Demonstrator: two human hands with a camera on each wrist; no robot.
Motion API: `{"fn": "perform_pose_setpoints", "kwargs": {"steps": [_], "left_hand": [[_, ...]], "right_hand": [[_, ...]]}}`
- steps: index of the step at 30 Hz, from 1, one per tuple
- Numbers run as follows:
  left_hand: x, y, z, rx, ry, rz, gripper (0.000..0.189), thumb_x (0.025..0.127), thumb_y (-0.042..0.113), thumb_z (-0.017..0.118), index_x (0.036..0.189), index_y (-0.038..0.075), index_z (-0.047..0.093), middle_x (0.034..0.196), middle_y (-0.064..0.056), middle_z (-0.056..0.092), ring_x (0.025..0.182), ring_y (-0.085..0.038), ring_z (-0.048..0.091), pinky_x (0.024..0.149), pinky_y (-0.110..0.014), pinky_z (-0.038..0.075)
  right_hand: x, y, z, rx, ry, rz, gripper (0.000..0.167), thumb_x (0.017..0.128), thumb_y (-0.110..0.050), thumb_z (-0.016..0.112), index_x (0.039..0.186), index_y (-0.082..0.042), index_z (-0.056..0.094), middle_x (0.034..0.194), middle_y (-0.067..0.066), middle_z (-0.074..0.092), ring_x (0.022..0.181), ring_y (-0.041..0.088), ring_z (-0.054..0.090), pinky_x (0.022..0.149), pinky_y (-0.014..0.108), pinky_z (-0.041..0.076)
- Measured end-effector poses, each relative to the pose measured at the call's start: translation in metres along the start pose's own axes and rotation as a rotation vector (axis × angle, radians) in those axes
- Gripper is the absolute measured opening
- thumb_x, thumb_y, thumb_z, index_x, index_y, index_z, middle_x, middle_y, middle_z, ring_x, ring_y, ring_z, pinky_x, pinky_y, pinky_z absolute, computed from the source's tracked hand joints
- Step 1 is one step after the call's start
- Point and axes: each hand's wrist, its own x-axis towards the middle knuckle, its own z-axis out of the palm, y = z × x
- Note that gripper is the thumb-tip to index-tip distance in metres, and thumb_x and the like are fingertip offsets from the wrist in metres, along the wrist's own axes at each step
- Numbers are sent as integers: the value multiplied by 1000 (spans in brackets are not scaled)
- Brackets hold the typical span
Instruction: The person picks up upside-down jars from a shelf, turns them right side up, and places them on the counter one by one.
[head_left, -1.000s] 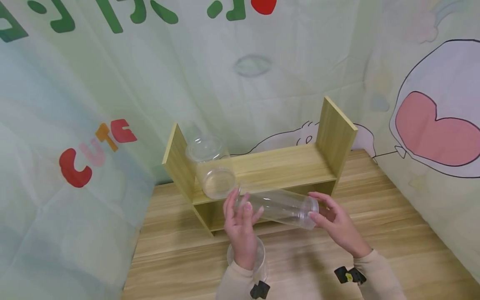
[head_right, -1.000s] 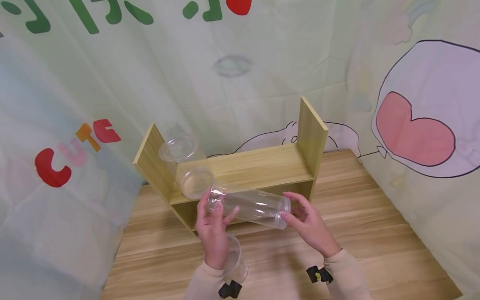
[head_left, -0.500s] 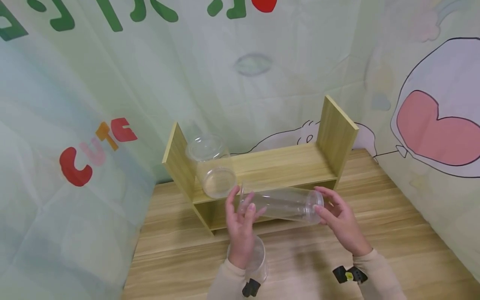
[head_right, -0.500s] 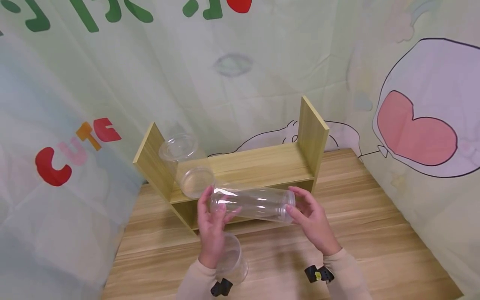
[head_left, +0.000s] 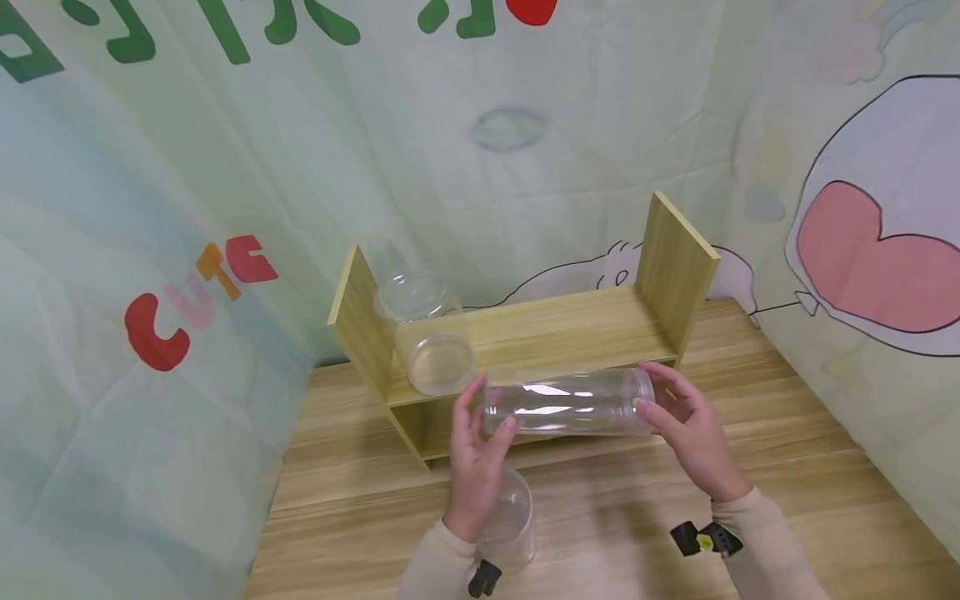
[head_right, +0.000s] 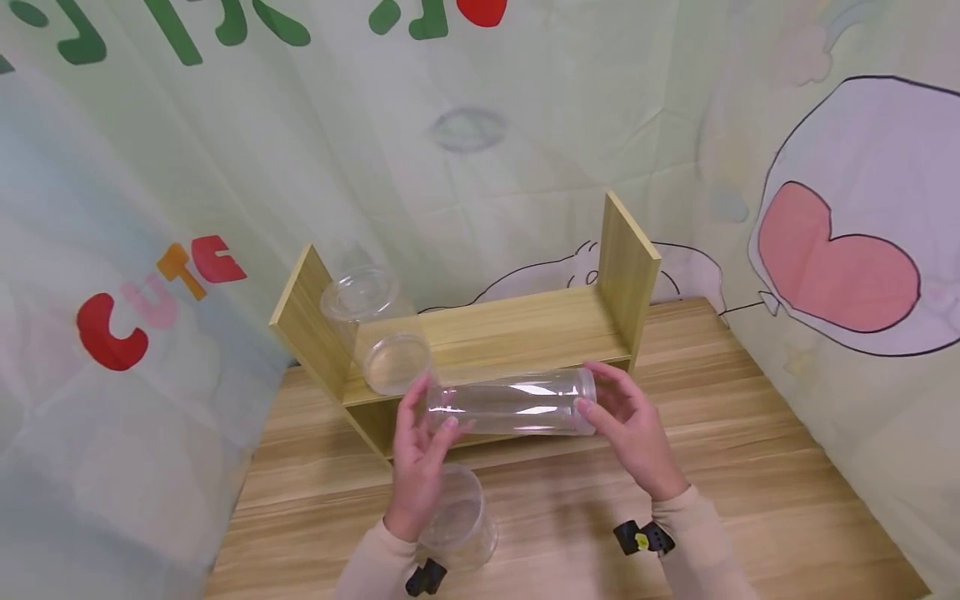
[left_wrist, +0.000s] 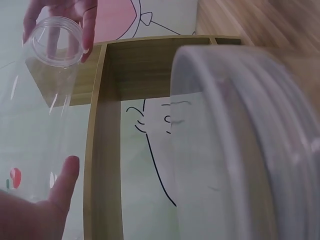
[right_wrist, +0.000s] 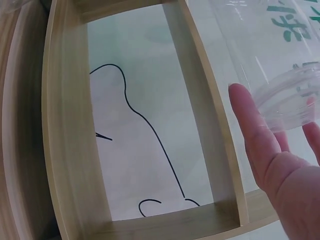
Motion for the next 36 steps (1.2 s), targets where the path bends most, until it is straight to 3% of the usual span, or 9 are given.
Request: {"fn": "perform_pose_setpoints", "kwargs": {"steps": [7, 13, 21, 27, 31, 36], "left_hand": [[2, 4, -4, 61, -24, -76, 66, 93, 1, 62, 150, 3, 28, 152, -17, 32, 133, -35, 43, 99, -37, 49], [2, 3, -7, 46, -58, -127, 67, 91, 0, 66, 148, 3, 32, 145, -19, 41, 127, -38, 48, 93, -34, 52], [2, 0, -10, 57, -88, -128, 69, 86, 0, 72, 146, 5, 38, 138, -19, 48, 120, -40, 53, 87, -37, 56], [2, -2, -10, 80, -128, -156, 71, 84, 1, 75, 145, 7, 41, 138, -17, 49, 118, -39, 55, 83, -37, 57], [1, -3, -10, 90, -150, -141, 68, 83, -1, 75, 143, 7, 44, 140, -12, 48, 120, -36, 53, 82, -38, 57], [3, -1, -8, 142, -122, -71, 60, 83, -2, 75, 137, 6, 52, 137, -11, 49, 121, -34, 52, 84, -38, 57]], "right_hand": [[6, -7, -6, -28, 28, -18, 44, 99, -7, 59, 140, 1, 46, 133, 3, 52, 118, 4, 55, 81, 27, 56], [5, -9, -8, -34, 47, -22, 44, 98, -7, 61, 140, -1, 50, 135, -3, 54, 119, 2, 54, 85, 23, 53], [4, -13, -5, 116, 97, -85, 39, 97, 3, 58, 136, 0, 54, 133, 0, 55, 119, 6, 57, 90, 22, 50], [8, -18, -5, 212, 140, -160, 37, 96, 10, 54, 133, 9, 54, 129, 5, 62, 111, 17, 64, 90, 26, 52], [8, -19, -11, 215, 114, -231, 39, 94, 13, 54, 133, 13, 52, 134, 14, 59, 98, 23, 70, 90, 28, 53], [7, -22, -18, 176, 77, -283, 40, 90, 17, 57, 130, 16, 53, 140, 18, 53, 120, 21, 57, 91, 27, 52]]}}
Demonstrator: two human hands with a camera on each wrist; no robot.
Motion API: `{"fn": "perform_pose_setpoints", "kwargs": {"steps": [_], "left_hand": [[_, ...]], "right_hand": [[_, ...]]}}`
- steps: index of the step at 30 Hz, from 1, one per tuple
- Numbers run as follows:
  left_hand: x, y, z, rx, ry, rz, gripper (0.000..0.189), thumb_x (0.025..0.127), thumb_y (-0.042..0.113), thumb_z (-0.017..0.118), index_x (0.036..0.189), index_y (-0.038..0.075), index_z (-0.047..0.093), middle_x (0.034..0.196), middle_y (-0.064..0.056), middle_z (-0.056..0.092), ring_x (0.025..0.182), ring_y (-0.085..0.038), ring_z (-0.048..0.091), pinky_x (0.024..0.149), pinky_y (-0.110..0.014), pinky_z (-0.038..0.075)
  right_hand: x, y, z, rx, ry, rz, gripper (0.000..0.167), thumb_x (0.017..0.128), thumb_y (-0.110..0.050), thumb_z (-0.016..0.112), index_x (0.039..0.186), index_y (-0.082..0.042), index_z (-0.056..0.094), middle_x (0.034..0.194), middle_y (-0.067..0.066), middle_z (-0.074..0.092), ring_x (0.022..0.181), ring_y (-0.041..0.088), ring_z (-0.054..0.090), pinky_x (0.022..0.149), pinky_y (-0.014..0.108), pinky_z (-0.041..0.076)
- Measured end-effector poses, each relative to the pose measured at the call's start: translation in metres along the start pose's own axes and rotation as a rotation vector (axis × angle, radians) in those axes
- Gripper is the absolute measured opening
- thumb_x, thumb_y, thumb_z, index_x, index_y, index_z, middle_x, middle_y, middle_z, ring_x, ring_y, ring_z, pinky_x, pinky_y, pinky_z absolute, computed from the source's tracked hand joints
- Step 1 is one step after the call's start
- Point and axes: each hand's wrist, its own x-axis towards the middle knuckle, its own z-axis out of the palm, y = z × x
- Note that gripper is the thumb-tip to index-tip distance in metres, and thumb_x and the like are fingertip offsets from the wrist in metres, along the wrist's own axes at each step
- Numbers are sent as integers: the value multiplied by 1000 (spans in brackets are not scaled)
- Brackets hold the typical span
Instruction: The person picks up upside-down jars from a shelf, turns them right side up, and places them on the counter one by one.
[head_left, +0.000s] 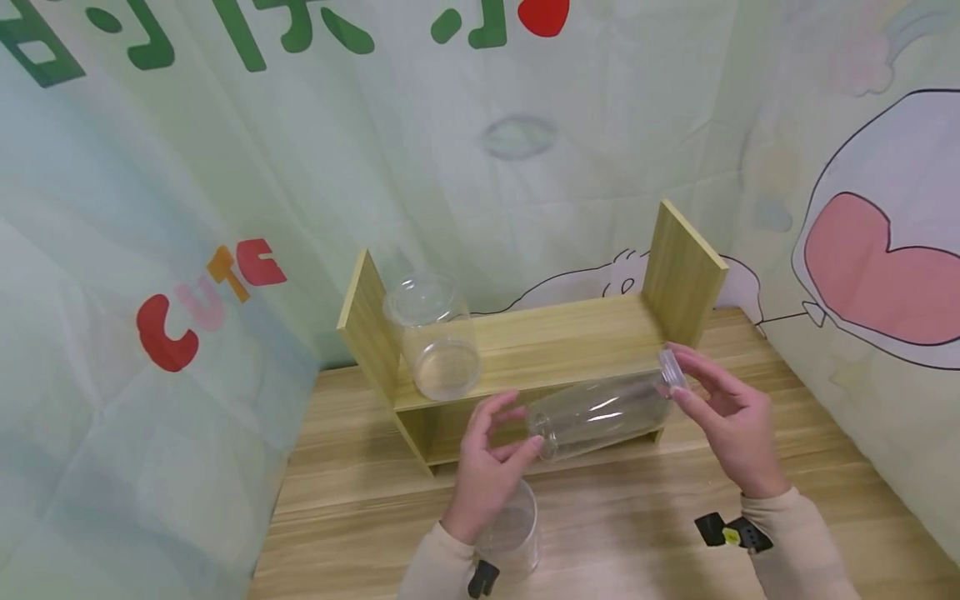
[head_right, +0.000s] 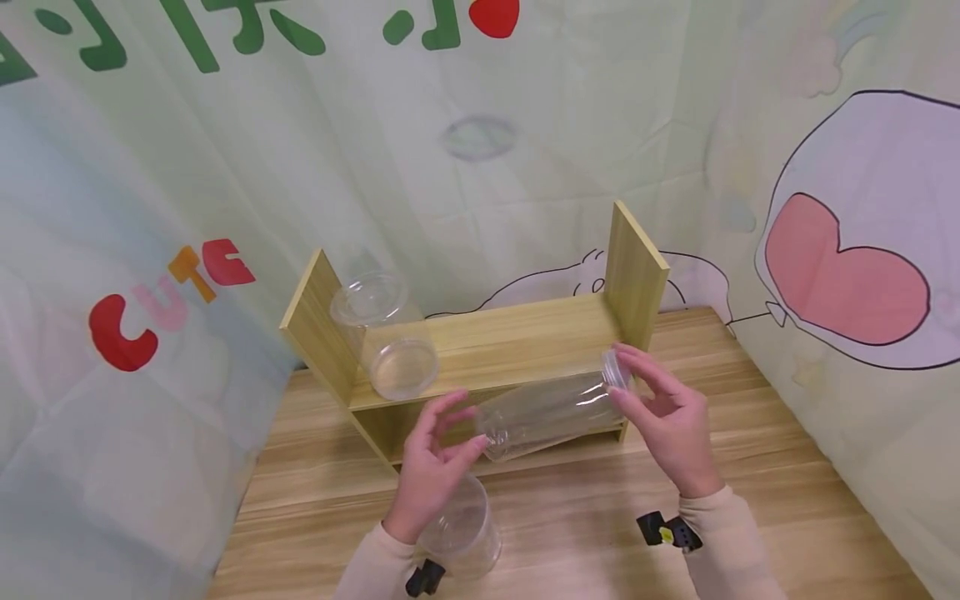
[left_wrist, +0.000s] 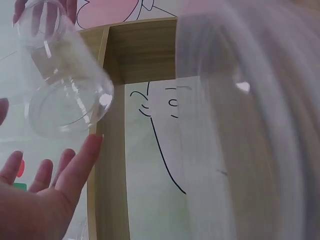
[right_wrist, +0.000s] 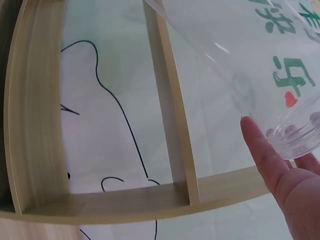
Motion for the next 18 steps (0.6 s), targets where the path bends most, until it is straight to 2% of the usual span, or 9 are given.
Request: {"fn": "perform_pose_setpoints", "kwargs": {"steps": [2, 8, 15, 18], "left_hand": [[1, 1, 0, 22, 25, 18, 56, 83, -4, 75, 134, 4, 54, 134, -13, 50, 120, -34, 52, 84, -37, 57], [6, 4, -3, 54, 74, 63, 50, 83, -7, 73, 129, 1, 57, 133, -15, 51, 118, -33, 51, 85, -39, 56], [11, 12, -10, 77, 119, 135, 49, 83, -9, 73, 129, -4, 56, 138, -21, 48, 121, -38, 50, 88, -50, 54], [13, 14, -13, 90, 142, 174, 49, 81, -12, 72, 128, -7, 56, 138, -24, 47, 121, -41, 50, 86, -51, 54]], "right_hand": [[0, -1, -2, -34, 3, 1, 42, 88, 20, 59, 129, 16, 54, 139, 16, 55, 126, 20, 52, 91, 25, 51], [-2, -3, -9, -155, -18, 12, 46, 84, 22, 62, 129, 13, 56, 139, 11, 56, 126, 17, 51, 92, 19, 49], [-4, -4, -18, -139, -100, -32, 45, 81, 24, 63, 124, 17, 57, 141, 18, 53, 130, 18, 49, 97, 21, 46], [-5, -3, -21, -184, -123, -50, 46, 77, 26, 65, 122, 17, 58, 140, 20, 54, 132, 18, 48, 101, 21, 42]]}}
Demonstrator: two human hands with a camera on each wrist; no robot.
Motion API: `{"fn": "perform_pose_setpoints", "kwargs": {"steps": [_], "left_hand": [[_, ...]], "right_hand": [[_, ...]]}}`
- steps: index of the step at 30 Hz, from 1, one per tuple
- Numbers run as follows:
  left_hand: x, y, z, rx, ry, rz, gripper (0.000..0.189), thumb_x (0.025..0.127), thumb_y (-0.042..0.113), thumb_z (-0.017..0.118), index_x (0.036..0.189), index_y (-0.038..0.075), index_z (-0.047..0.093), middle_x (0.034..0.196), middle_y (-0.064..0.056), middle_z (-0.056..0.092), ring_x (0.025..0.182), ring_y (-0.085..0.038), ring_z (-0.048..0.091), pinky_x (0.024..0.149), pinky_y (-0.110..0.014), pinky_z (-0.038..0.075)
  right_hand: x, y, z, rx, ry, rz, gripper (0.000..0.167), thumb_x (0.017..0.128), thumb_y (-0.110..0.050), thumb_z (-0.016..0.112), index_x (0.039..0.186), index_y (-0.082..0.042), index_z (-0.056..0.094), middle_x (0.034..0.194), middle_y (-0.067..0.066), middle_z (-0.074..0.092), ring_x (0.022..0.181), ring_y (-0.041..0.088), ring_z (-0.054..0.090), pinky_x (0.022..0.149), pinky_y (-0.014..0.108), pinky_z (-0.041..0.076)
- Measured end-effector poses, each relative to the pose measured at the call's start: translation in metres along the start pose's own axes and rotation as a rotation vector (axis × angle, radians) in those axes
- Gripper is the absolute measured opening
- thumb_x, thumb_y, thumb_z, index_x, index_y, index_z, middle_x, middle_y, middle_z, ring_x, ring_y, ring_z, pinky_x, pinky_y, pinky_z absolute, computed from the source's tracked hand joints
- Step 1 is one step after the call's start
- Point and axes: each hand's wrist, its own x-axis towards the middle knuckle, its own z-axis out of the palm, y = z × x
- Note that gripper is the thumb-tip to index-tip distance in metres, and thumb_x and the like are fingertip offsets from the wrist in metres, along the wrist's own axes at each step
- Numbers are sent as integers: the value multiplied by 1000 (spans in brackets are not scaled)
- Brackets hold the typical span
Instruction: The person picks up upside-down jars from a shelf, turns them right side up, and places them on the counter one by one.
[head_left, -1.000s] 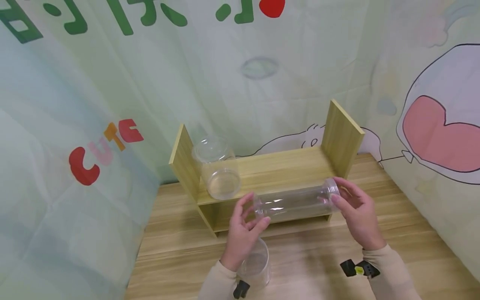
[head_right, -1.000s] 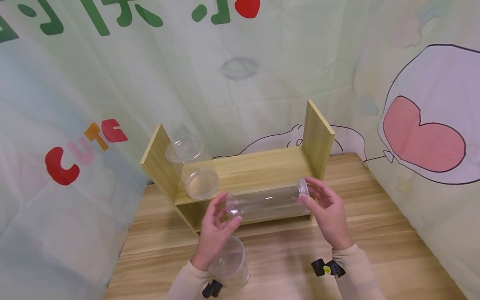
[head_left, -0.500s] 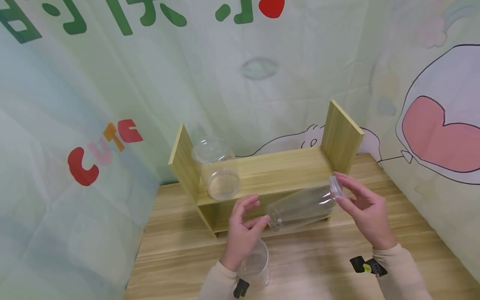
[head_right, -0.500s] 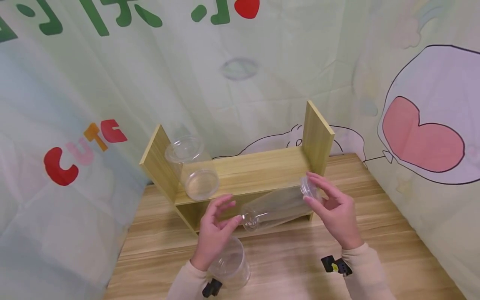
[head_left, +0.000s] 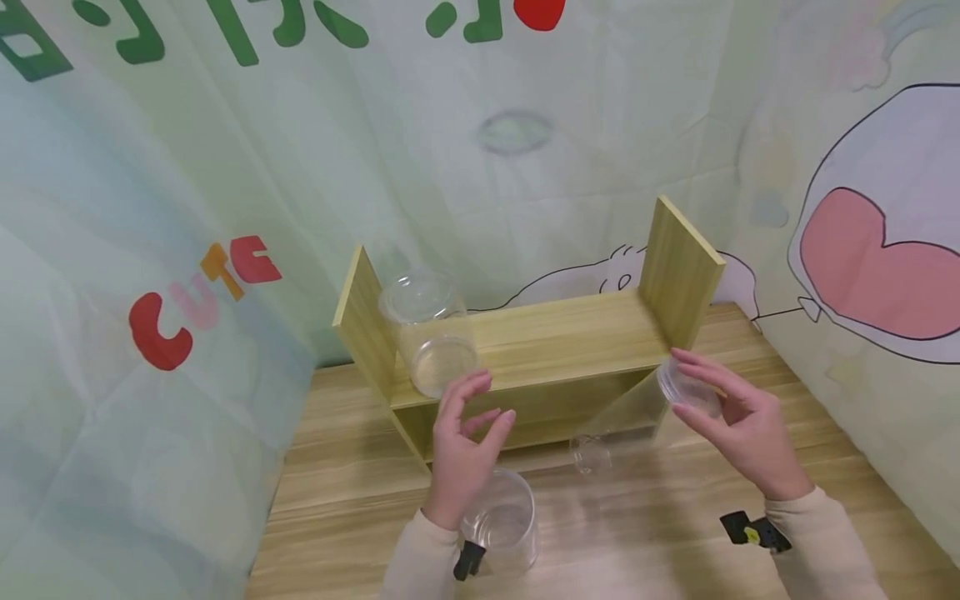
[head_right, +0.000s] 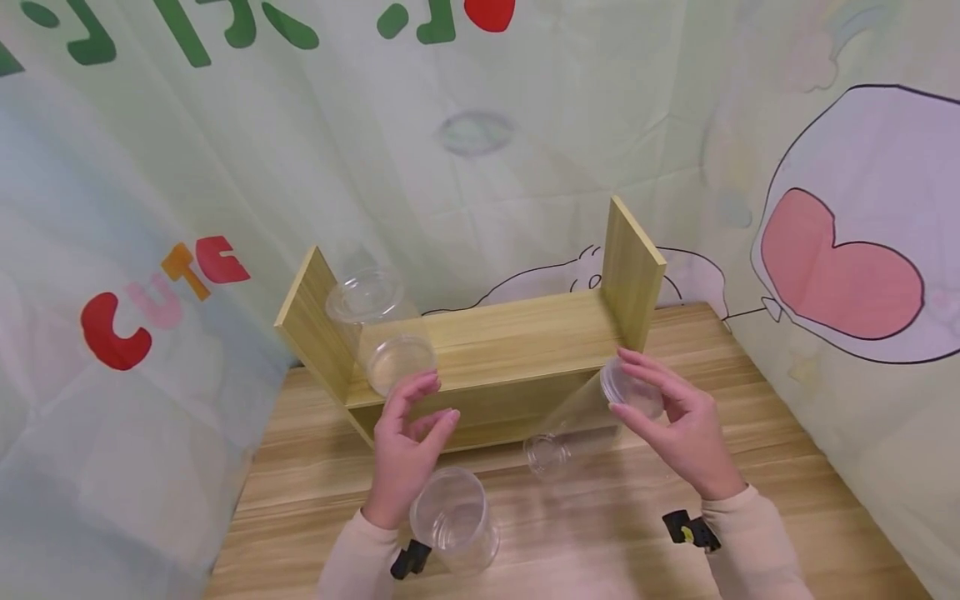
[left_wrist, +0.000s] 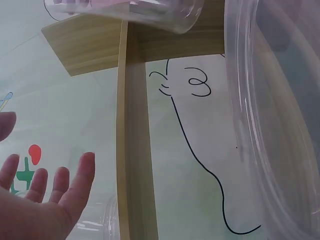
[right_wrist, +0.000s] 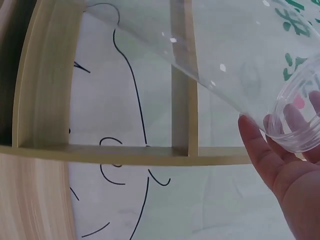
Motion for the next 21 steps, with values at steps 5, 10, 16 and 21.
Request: {"fn": "perform_pose_setpoints", "kwargs": {"steps": [5, 10, 16, 21], "left_hand": [[2, 1, -4, 11, 15, 52, 49, 80, -15, 71, 126, -9, 55, 135, -26, 47, 119, -44, 49, 82, -52, 56], [4, 3, -7, 3, 14, 81, 48, 80, -13, 72, 126, -5, 58, 133, -26, 47, 117, -46, 48, 81, -51, 56], [5, 7, -9, 8, 27, 100, 48, 80, -13, 73, 125, -3, 59, 133, -28, 47, 117, -48, 48, 80, -51, 56], [5, 7, -10, 22, 37, 109, 48, 80, -13, 73, 124, -1, 59, 133, -23, 49, 117, -47, 48, 80, -47, 57]], "right_hand": [[-3, 4, -4, -170, -38, 7, 51, 73, 23, 72, 121, 11, 63, 138, 20, 55, 132, 15, 48, 104, 19, 39], [-6, 8, -5, -356, -66, 3, 54, 72, 14, 80, 122, -1, 67, 137, 15, 58, 127, 6, 51, 96, 15, 43], [-9, 15, -4, -536, -83, -35, 57, 70, 2, 87, 122, -8, 69, 135, 8, 60, 128, 1, 47, 99, 9, 35], [-13, 20, -4, -585, -91, -28, 57, 68, -3, 89, 122, -7, 69, 134, 9, 60, 126, 6, 47, 100, 9, 32]]}}
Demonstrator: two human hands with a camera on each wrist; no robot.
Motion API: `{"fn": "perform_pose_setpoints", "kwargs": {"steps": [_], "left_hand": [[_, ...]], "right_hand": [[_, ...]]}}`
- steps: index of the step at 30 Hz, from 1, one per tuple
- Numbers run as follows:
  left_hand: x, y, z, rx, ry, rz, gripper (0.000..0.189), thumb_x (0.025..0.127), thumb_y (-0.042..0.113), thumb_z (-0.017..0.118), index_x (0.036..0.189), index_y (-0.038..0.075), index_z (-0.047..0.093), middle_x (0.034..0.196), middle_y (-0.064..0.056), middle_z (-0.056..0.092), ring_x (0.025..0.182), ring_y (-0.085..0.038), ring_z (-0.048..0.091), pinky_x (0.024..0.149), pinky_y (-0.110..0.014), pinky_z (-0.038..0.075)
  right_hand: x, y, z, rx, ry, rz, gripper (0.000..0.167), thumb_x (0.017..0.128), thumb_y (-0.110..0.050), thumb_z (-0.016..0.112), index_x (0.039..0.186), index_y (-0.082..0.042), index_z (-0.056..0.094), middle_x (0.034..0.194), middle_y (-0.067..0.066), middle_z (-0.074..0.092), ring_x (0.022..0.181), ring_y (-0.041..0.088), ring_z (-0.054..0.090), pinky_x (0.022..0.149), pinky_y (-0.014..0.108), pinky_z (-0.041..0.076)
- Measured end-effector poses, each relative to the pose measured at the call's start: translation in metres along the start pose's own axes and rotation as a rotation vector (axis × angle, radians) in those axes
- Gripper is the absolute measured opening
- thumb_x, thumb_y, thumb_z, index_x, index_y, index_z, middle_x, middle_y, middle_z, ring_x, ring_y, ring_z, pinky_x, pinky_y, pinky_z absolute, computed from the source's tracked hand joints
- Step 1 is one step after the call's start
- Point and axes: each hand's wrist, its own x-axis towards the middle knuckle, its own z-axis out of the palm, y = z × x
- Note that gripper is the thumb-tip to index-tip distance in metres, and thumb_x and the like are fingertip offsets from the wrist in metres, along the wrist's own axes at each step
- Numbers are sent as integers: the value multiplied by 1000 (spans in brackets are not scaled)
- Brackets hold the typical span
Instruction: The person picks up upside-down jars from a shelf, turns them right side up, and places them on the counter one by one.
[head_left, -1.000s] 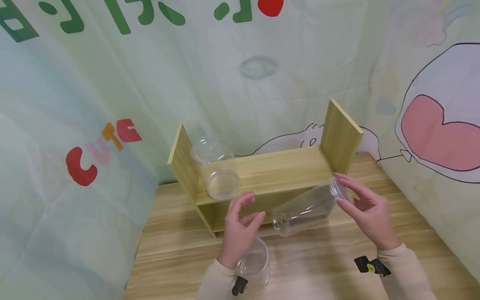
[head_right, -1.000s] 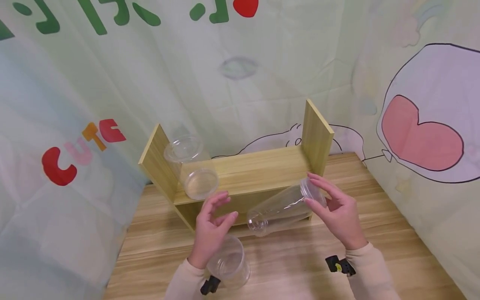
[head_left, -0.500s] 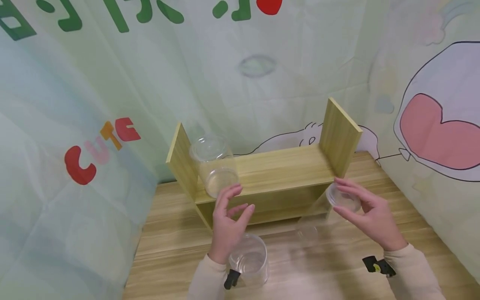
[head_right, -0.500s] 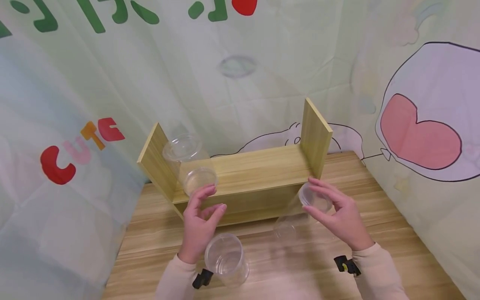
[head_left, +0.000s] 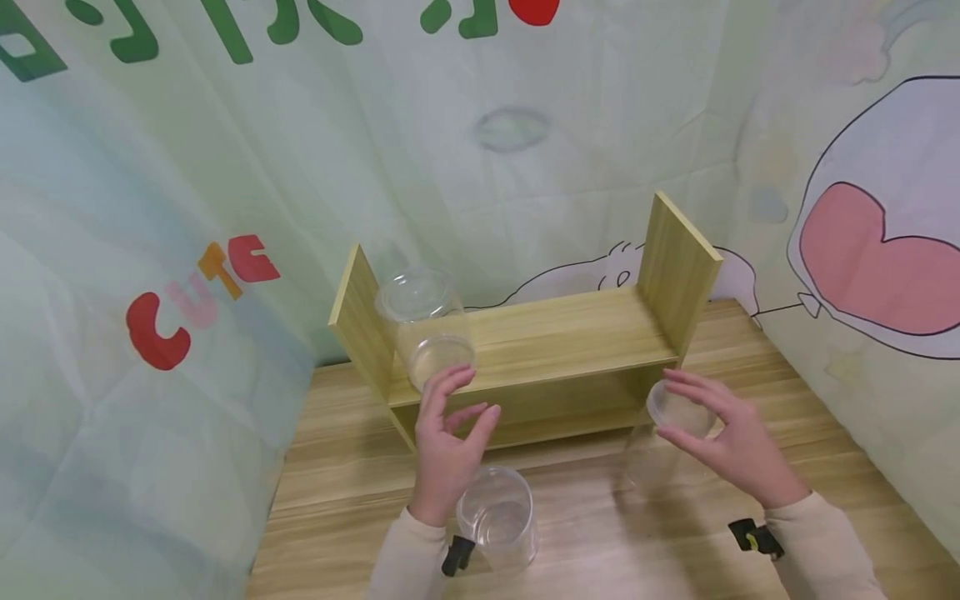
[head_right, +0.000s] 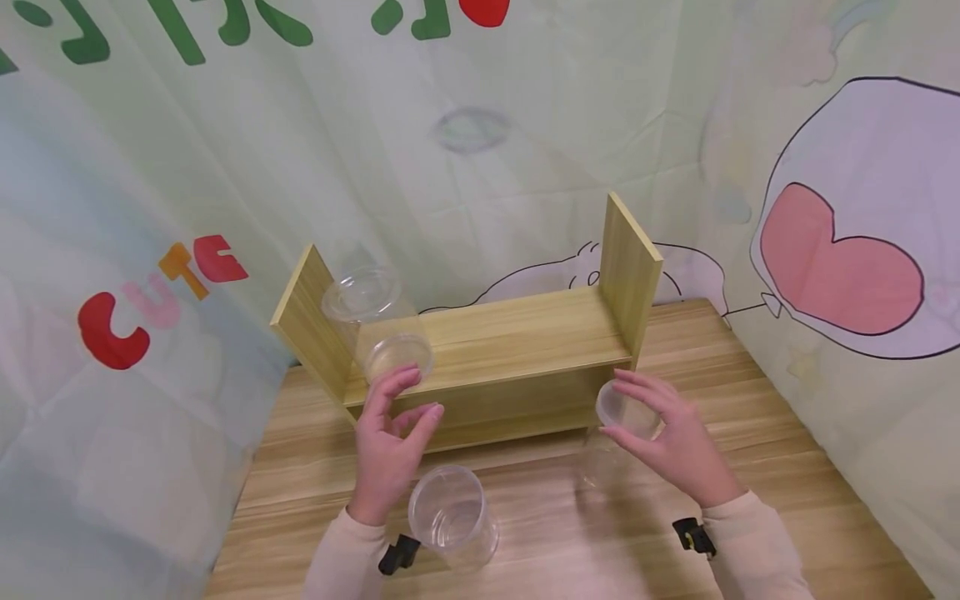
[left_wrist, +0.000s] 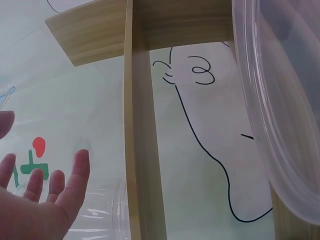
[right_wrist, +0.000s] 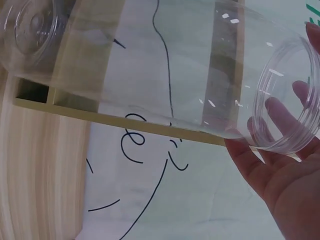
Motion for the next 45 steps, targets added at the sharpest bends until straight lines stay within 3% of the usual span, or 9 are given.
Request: {"fn": "perform_pose_setpoints", "kwargs": {"steps": [5, 11, 17, 24, 37, 45], "left_hand": [[0, 1, -2, 4, 8, -2, 48, 80, -13, 72, 124, 0, 59, 132, -12, 50, 117, -45, 49, 81, -44, 58], [-1, 1, -5, 7, 27, -12, 46, 82, -13, 71, 125, 0, 59, 133, -22, 48, 118, -44, 48, 82, -45, 57], [3, -2, -14, 27, 160, 24, 42, 80, -17, 69, 120, -9, 57, 129, -28, 46, 116, -39, 48, 80, -29, 57], [17, 3, -34, 58, 316, 36, 35, 80, -17, 68, 113, -11, 57, 126, -20, 48, 116, -26, 48, 77, -24, 56], [39, 8, -61, 151, 472, 137, 30, 81, -11, 68, 107, -17, 54, 118, -4, 54, 106, -32, 50, 71, -22, 54], [51, 5, -74, 173, 514, 170, 34, 80, -13, 67, 112, -11, 55, 109, -13, 54, 95, -27, 52, 77, -27, 49]], "right_hand": [[-3, 3, 4, -29, 3, -20, 58, 67, -3, 89, 120, -4, 68, 131, 12, 61, 122, 23, 53, 102, 9, 29], [-7, 7, 7, -41, -6, -29, 59, 66, -3, 89, 121, -1, 67, 129, 17, 60, 116, 39, 54, 102, 8, 26], [-12, 9, 12, -48, -22, -28, 57, 66, 0, 88, 119, 1, 66, 128, 19, 59, 117, 40, 53, 103, 6, 25], [-16, 10, 17, -53, -24, -38, 56, 66, 0, 88, 117, 2, 66, 125, 21, 59, 115, 41, 53, 104, 7, 23], [-20, 13, 18, -61, -13, -34, 57, 65, 1, 88, 117, 3, 65, 124, 20, 60, 114, 40, 53, 103, 7, 23], [-25, 13, 22, -69, -12, 2, 55, 66, 1, 87, 117, 0, 66, 125, 19, 59, 114, 38, 53, 100, 6, 22]]}}
